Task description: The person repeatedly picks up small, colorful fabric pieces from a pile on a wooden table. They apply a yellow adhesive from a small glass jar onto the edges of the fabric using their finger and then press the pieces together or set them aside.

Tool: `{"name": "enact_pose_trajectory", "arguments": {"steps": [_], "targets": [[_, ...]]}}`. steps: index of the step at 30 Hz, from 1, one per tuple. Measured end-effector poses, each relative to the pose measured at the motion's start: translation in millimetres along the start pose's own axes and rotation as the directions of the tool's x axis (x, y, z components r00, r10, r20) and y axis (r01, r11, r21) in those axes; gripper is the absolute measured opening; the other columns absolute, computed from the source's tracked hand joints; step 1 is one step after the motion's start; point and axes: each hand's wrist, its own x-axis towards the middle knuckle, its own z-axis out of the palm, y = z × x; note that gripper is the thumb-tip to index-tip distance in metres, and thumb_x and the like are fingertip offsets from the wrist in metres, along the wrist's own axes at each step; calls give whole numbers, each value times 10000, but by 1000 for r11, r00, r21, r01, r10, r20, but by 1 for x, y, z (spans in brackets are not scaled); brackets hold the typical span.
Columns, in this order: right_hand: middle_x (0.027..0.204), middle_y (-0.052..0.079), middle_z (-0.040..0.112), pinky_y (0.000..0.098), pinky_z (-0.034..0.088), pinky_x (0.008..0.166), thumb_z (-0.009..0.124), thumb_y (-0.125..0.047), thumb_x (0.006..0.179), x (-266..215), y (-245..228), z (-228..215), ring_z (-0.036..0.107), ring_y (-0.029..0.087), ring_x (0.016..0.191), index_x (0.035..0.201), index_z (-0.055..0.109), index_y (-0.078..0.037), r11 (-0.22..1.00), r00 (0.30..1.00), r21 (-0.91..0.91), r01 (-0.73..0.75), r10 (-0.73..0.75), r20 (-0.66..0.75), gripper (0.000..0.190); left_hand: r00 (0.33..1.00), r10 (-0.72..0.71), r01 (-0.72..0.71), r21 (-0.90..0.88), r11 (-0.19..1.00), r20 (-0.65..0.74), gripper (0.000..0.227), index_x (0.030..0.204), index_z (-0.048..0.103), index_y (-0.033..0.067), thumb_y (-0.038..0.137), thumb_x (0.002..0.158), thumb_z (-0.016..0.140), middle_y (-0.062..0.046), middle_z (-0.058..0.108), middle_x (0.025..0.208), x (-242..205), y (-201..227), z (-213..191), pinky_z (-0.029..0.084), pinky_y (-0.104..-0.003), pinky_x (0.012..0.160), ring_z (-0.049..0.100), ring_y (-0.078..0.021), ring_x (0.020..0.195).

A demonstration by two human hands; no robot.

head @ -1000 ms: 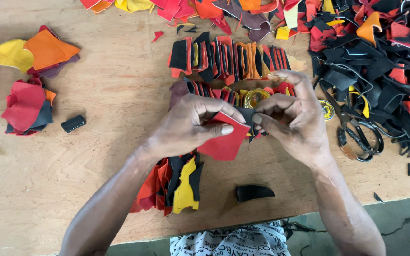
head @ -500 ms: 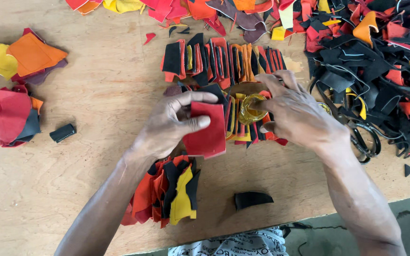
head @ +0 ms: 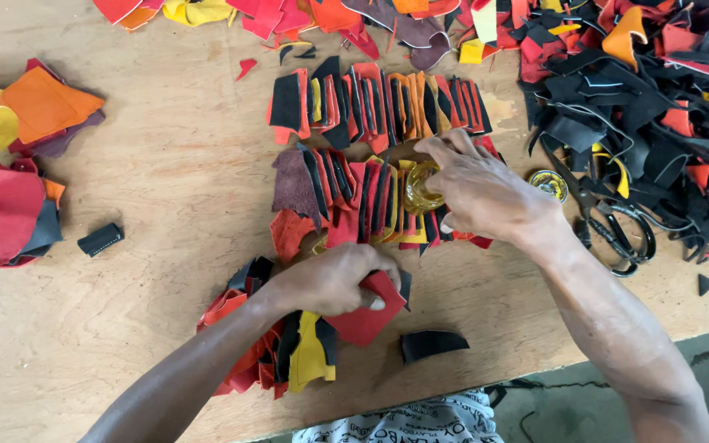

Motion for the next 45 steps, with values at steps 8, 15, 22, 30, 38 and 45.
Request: {"name": "enact_pose_trajectory", "arguments": {"steps": [8,15,22,30,38,45], "targets": [[1497,143,427,461,393,1119,791,-15,608,-41,0,-18,379,382,1357,1122,742,-43,979,920,71,189,-152,-360,517,964,128,-117,62,991,-231,295,1008,721,41,41,726,806,-103,741,1056,-12,-3,-5,527,-374,955,691,-269,1066],[1497,107,437,447,431,1074,785,-10,617,-56,-10,-16,416,382,1339,1102,721,-64,977,919,153,152,-83,-386,493,922,6,-72,-156,985,-387,364,1172,620,58,61,844,776,-89,715,1071,-21,21,-28,559,-359,870,708,-182,1002],[1404,183,422,433,526,1071,910,-98,802,-94,-18,-39,486,339,1329,1244,651,1,991,610,77,107,-4,-792,522,832,-108,-324,-636,700,-544,262,1124,681,27,-29,897,799,-84,719,1061,-19,-6,-23,594,-326,914,679,-142,996],[1390,103,534,299,584,880,872,-99,813,-89,-47,2,598,192,1126,1444,529,-91,763,692,450,465,4,-722,718,784,37,-558,-678,478,-619,456,1249,670,42,-155,853,783,-34,672,1252,-26,-13,-19,536,-317,1056,617,-121,1188],[1408,148,588,435,426,1156,886,-149,781,-59,-57,35,573,305,1313,1596,290,-60,705,746,449,549,-172,-643,1014,806,66,-586,-778,225,-588,430,1295,660,37,-98,902,773,-61,675,1310,-30,-3,-21,525,-365,1089,617,-171,1253],[1407,125,596,415,472,1152,880,-112,810,-52,-57,33,608,277,1288,1606,309,-76,639,724,478,602,-186,-664,980,808,66,-585,-787,194,-585,444,1302,657,30,-113,898,771,-61,665,1321,-29,-1,-19,533,-365,1090,619,-167,1254]]}}
